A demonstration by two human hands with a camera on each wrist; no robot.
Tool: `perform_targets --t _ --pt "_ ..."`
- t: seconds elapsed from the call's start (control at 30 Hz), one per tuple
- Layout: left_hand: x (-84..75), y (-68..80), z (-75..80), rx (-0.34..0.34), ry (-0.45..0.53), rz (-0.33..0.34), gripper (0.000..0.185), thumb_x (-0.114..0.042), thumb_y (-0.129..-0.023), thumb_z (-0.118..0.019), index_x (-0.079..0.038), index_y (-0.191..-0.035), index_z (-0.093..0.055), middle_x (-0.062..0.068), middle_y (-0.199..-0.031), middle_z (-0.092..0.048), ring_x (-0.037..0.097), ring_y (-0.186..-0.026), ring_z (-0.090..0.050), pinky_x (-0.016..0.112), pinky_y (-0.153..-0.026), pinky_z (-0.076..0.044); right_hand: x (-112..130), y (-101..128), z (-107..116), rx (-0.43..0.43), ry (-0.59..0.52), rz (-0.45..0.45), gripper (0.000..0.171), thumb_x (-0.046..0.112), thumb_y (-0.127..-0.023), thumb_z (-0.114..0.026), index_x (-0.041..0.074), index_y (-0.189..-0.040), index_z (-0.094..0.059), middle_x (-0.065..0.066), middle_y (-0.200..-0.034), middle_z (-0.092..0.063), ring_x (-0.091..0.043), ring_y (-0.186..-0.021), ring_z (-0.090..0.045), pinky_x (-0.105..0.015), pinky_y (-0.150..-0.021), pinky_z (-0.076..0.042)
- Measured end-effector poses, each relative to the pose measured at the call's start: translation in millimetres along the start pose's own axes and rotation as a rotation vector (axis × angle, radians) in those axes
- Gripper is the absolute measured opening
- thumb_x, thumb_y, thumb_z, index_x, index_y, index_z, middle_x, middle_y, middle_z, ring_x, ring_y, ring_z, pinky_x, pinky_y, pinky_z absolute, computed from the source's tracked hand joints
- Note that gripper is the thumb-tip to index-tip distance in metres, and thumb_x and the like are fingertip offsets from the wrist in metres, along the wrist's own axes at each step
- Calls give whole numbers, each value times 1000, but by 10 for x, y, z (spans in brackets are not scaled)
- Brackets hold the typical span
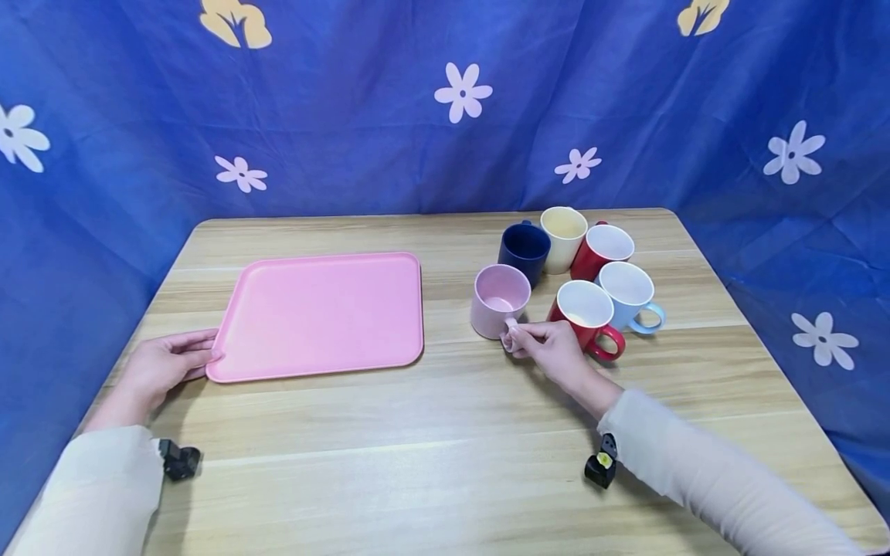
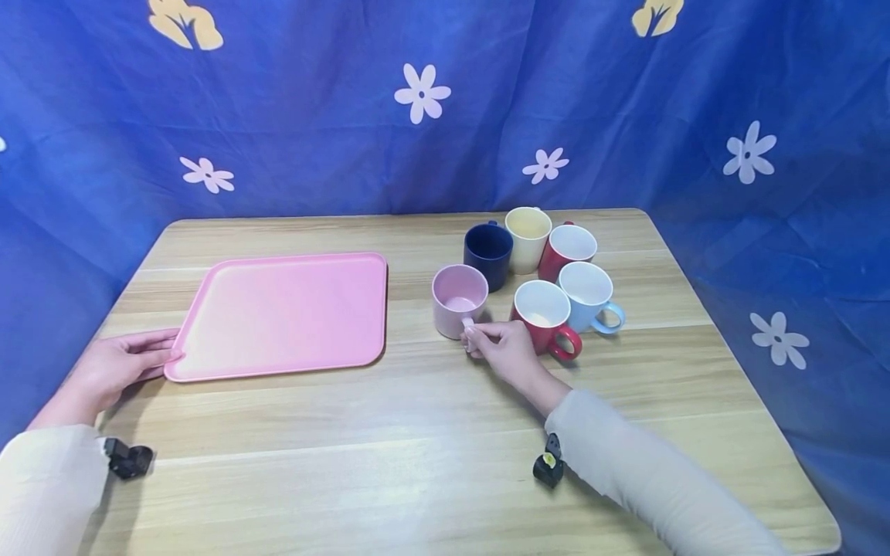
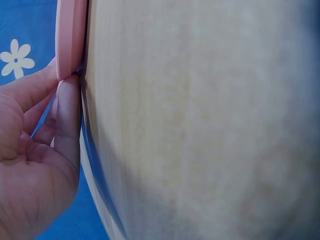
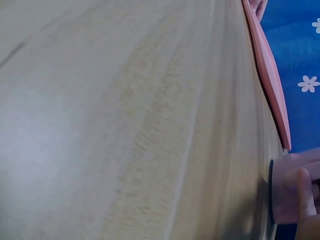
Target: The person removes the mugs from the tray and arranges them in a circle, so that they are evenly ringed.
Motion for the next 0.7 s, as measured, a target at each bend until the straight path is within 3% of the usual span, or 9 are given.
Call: perform_targets --t 0.27,0.7 --pt "-9 3 2 -4 4 3 32 -5 -81 -76 -36 -88 -74 -13 -84 -69 2 -74 -66 20 -66 -57 -38 46 45 -126 -48 6 20 -3 -91 -61 -16 -105 -65 -29 -92 -66 -14 -74 -66 -28 -70 -59" --pt "-19 3 -6 9 11 6 33 -3 -82 -75 -35 -89 -74 -13 -85 -69 2 -76 -66 20 -66 -57 -51 96 94 -237 8 -1 21 3 -92 -63 -12 -105 -68 -26 -90 -67 -13 -73 -65 -26 -69 -59"
Point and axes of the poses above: each hand's wrist, its own y-axis away from the middle knuckle, its own z-axis out of the back of the hand, x = y × z, the point moved 5 cm from there along -y, towards the middle knuckle
